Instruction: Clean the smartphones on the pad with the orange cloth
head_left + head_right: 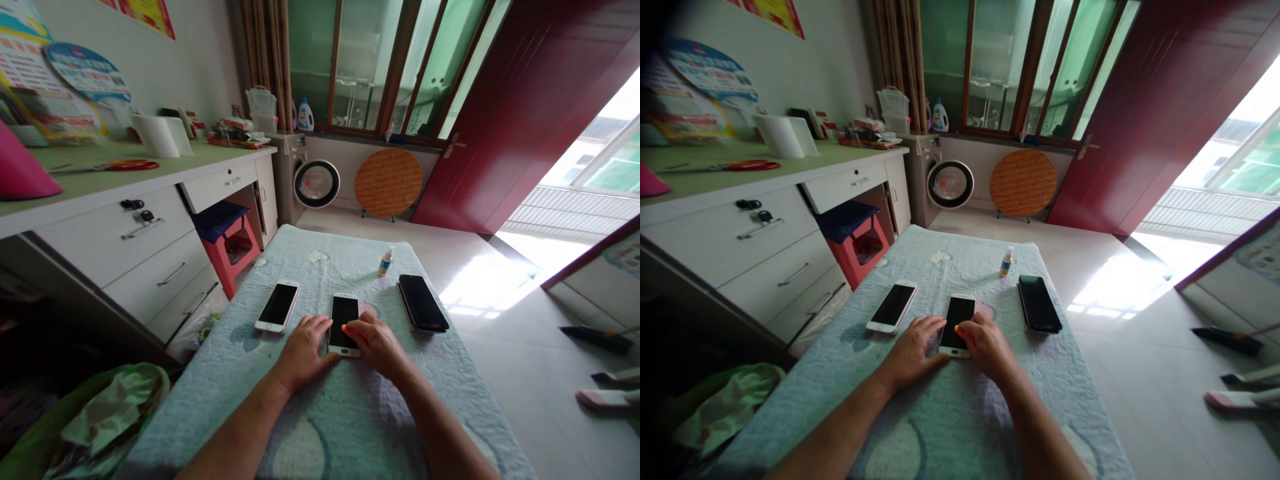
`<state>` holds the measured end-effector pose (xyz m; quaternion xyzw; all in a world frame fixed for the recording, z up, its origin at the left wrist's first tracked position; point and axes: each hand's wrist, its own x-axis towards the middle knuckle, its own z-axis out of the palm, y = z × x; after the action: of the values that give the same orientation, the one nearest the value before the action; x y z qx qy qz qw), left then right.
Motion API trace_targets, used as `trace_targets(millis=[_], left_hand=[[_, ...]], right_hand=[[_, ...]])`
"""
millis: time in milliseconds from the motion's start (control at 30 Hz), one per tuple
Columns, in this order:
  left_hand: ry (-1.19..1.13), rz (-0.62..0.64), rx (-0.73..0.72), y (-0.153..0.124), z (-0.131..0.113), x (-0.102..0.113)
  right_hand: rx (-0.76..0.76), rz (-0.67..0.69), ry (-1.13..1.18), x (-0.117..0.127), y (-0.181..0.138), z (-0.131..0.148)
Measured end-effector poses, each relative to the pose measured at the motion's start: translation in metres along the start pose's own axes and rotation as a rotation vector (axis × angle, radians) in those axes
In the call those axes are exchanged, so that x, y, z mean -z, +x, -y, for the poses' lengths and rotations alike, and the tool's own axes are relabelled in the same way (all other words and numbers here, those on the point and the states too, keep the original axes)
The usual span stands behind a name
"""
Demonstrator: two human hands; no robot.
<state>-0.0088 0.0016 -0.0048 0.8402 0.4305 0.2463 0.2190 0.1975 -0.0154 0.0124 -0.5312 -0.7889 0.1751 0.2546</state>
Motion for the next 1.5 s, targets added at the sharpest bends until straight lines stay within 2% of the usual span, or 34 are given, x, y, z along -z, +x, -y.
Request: trace_targets(millis=[167, 367, 567, 667, 1000, 1167, 1333, 1500], left_hand=[[-0.005, 0.003, -0.008, 0.000, -0.002, 0.003], [0.004, 0.001, -0.024, 0.000, 0.000, 0.001], [-0.002, -0.010, -0.031, 0.000, 0.003, -0.001], [-0.003, -0.008, -0.034, 0.000, 0.003, -0.001], [-0.022, -0.025, -0.032, 0.000, 0.001, 0.000], [-0.020, -0.008, -0.012, 0.000, 0.000, 0.001], [-0.025, -0.004, -0.006, 0.001, -0.001, 0.001], [-0.015, -0.009, -0.010, 0.000, 0.001, -0.001]], right_hand=[[-0.017, -0.119, 0.166, -0.004, 0.003, 0.003], [-0.087, -0.290, 0.129, -0.003, 0.003, -0.003], [0.106, -0.125, 0.128, -0.003, 0.004, -0.002], [0.119, -0.079, 0.169, -0.003, 0.004, 0.001], [-0.010, -0.160, 0.128, -0.014, 0.003, -0.008], [-0.019, -0.085, 0.031, -0.013, 0.003, -0.002], [0.024, -0.126, -0.082, -0.011, 0.001, 0.000], [0.022, -0.165, -0.078, -0.014, 0.003, -0.002]])
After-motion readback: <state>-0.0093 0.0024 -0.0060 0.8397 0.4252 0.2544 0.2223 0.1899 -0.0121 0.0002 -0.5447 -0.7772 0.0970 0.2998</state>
